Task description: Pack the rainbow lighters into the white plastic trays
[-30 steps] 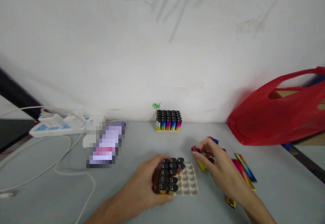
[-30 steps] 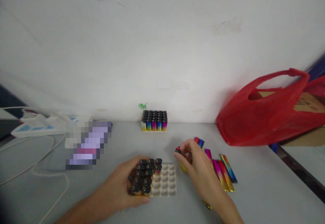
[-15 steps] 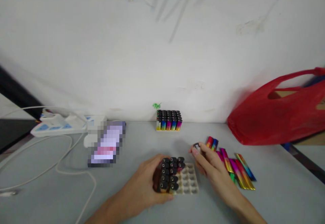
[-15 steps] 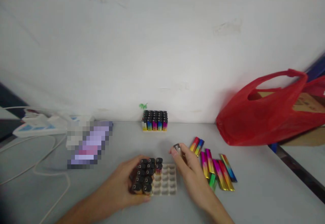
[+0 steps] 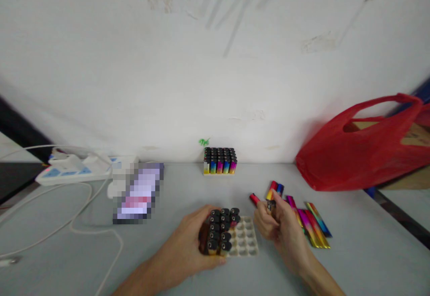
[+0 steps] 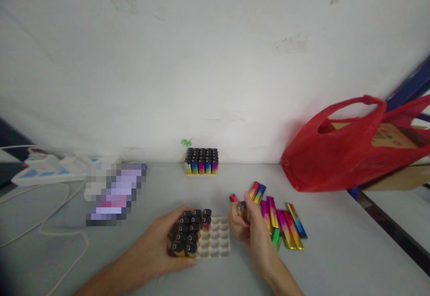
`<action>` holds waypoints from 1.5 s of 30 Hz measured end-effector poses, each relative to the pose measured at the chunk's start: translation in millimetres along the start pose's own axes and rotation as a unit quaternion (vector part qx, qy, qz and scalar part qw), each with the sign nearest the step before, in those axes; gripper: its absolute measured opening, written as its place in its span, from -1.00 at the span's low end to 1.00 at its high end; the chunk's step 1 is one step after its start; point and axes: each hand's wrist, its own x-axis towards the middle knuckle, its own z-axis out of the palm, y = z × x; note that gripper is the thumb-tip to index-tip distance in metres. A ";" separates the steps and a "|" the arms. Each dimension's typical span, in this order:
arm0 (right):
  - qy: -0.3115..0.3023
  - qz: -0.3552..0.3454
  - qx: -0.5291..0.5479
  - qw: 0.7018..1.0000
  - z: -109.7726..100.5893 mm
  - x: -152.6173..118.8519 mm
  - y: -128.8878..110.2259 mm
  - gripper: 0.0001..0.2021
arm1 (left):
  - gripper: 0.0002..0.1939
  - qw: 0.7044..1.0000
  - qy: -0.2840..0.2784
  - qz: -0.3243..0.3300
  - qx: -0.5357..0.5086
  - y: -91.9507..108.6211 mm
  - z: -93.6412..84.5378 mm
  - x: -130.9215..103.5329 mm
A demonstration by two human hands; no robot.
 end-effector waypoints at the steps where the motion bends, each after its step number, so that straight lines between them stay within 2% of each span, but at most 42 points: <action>1: -0.005 0.011 0.017 1.000 0.3 0.2 0.2 -0.30 | -0.33 1.000 -0.003 -0.004 -0.001 -0.1 0.1 0.0; 8: -0.027 0.059 0.070 0.995 2.7 -5.3 0.9 -0.37 | -0.31 1.000 0.003 0.013 -0.010 1.7 0.3 0.6; 16: -0.079 0.086 0.116 0.986 4.3 -6.5 -6.9 -0.32 | -0.33 1.000 0.004 0.019 -0.020 1.4 0.7 0.6; 21: -0.087 0.095 0.123 0.984 4.1 -7.6 -9.0 -0.32 | -0.33 1.000 -0.009 0.009 -0.023 0.6 0.5 0.2; 35: -0.064 0.089 0.114 0.987 0.4 -7.6 -2.6 -0.38 | -0.31 1.000 0.003 0.018 -0.017 0.8 0.3 0.4; 41: -0.038 0.055 0.093 0.993 5.2 -7.6 -5.2 -0.41 | -0.32 1.000 0.002 0.016 -0.011 3.8 -0.2 0.5; 45: -0.001 0.008 0.017 1.000 10.1 -10.7 -5.2 -0.53 | -0.35 1.000 0.003 0.022 -0.012 5.1 -0.8 0.6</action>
